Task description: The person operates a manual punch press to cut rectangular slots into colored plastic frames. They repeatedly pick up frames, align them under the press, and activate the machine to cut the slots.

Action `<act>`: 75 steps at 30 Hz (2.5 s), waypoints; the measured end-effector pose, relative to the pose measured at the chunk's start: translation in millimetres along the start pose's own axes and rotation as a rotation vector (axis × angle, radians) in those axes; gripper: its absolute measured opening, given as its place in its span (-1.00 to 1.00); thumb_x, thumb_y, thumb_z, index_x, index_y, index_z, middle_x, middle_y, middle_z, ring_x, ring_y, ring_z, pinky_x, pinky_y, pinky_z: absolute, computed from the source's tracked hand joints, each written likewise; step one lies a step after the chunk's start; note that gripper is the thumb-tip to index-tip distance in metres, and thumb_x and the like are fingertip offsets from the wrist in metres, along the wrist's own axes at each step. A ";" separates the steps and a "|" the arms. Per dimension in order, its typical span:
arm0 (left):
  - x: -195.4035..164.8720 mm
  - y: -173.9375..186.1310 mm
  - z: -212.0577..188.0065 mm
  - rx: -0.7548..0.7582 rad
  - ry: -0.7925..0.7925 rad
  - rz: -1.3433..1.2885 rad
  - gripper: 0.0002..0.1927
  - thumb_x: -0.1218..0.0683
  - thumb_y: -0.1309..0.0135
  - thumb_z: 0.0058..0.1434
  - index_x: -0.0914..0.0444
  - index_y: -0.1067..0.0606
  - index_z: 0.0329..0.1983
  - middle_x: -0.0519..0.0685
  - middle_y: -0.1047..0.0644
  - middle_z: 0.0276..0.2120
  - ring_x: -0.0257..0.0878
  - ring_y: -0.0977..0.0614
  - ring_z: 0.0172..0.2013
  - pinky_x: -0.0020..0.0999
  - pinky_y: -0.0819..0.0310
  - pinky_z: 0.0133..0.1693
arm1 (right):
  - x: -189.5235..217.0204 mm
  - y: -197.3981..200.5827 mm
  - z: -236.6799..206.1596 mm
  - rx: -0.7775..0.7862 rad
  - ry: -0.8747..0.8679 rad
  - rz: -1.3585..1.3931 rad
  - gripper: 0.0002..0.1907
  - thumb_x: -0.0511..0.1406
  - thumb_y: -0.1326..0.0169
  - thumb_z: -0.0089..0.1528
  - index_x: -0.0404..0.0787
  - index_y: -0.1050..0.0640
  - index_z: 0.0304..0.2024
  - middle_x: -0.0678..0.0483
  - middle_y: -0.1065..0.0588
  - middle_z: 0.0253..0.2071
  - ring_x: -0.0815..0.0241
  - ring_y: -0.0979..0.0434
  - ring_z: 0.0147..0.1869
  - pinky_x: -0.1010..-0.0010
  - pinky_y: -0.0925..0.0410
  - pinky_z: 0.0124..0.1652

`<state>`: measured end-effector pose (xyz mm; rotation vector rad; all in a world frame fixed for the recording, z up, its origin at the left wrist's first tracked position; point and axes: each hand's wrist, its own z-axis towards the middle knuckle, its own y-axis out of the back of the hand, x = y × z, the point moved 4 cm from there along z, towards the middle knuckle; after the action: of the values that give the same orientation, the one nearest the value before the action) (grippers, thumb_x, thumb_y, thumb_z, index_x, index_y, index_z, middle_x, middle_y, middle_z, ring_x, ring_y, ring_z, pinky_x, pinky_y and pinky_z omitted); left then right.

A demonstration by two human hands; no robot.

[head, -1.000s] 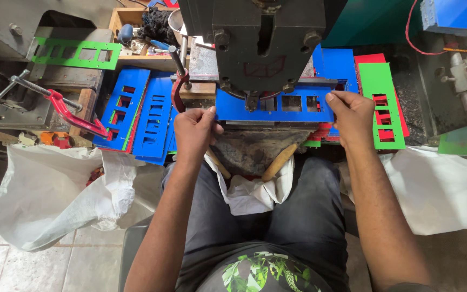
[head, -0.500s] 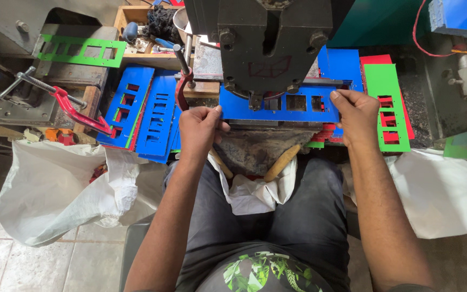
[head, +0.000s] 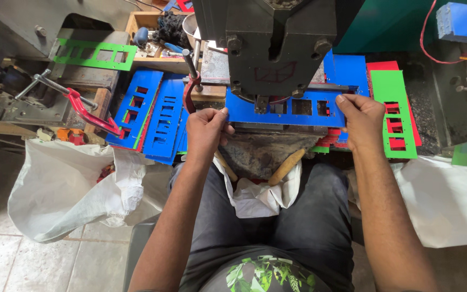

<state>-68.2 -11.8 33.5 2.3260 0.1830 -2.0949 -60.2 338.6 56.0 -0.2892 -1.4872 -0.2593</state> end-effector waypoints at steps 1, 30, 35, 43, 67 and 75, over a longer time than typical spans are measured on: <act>0.4 -0.1 0.6 0.000 -0.004 -0.002 -0.71 0.06 -0.13 0.32 0.36 -0.58 -0.44 -0.01 -0.59 -0.63 -0.41 -0.43 -0.76 -0.50 -0.26 -0.70 | 0.0 0.2 0.0 -0.015 -0.005 -0.020 -0.84 -0.39 -0.22 0.30 -0.37 -0.64 -0.12 0.07 -0.60 -0.32 0.42 -0.55 -0.43 0.61 -0.36 -0.55; 1.1 4.1 -6.9 0.040 -0.059 0.091 -0.67 0.07 -0.11 0.31 0.36 -0.55 -0.54 -0.02 -0.57 -0.68 -0.39 -0.46 -0.76 -0.46 -0.29 -0.68 | -0.6 -0.1 -9.7 0.009 0.046 -0.043 -0.85 -0.41 -0.21 0.30 -0.39 -0.64 -0.10 0.02 -0.63 -0.28 0.40 -0.60 -0.37 0.60 -0.46 -0.43; 15.3 13.5 -35.1 0.148 -0.001 0.010 -0.65 0.07 -0.12 0.32 0.37 -0.51 -0.54 -0.01 -0.55 -0.67 -0.36 -0.48 -0.74 -0.43 -0.30 -0.67 | -10.1 31.2 -32.2 0.108 -0.139 -0.130 -0.84 -0.36 -0.22 0.25 -0.31 -0.62 -0.14 0.17 -0.53 -0.41 0.46 -0.41 -0.51 0.63 -0.18 -0.59; 35.7 124.2 -82.7 0.221 0.177 0.035 -0.76 0.04 -0.18 0.26 0.30 -0.57 -0.42 -0.05 -0.54 -0.66 -0.42 -0.46 -0.71 -0.54 -0.22 -0.65 | -48.5 -6.1 -139.5 0.889 -0.647 -0.240 -0.76 -0.32 -0.28 0.10 -0.33 -0.64 -0.23 0.01 -0.59 -0.58 0.39 -0.45 -0.64 0.58 -0.23 -0.65; -0.5 274.5 -37.1 -0.395 0.009 0.319 -0.74 0.04 -0.18 0.26 0.37 -0.58 -0.30 -0.02 -0.64 -0.51 -0.36 -0.59 -0.61 -0.44 -0.46 -0.50 | -37.9 -428.7 -188.3 1.131 0.022 -0.632 -0.63 -0.26 -0.18 0.22 -0.27 -0.54 0.04 -0.03 -0.61 -0.45 0.17 -0.59 -0.49 0.36 -0.44 -0.46; 4.6 232.6 -49.0 -0.317 -0.116 0.722 -0.70 -0.03 -0.24 0.18 0.32 -0.63 -0.25 0.11 -0.64 -0.46 -0.07 -0.69 -0.42 -0.20 -0.54 -0.30 | -32.4 -300.5 -202.2 1.303 0.264 -0.854 -0.58 -0.20 -0.20 0.24 -0.19 -0.56 0.13 -0.18 -0.56 -0.36 -0.09 -0.60 -0.28 0.19 -0.42 -0.21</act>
<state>1.9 -238.4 17.1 1.7203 -0.2684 -1.6734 23.5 -13.5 20.4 1.3838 -1.1672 0.0456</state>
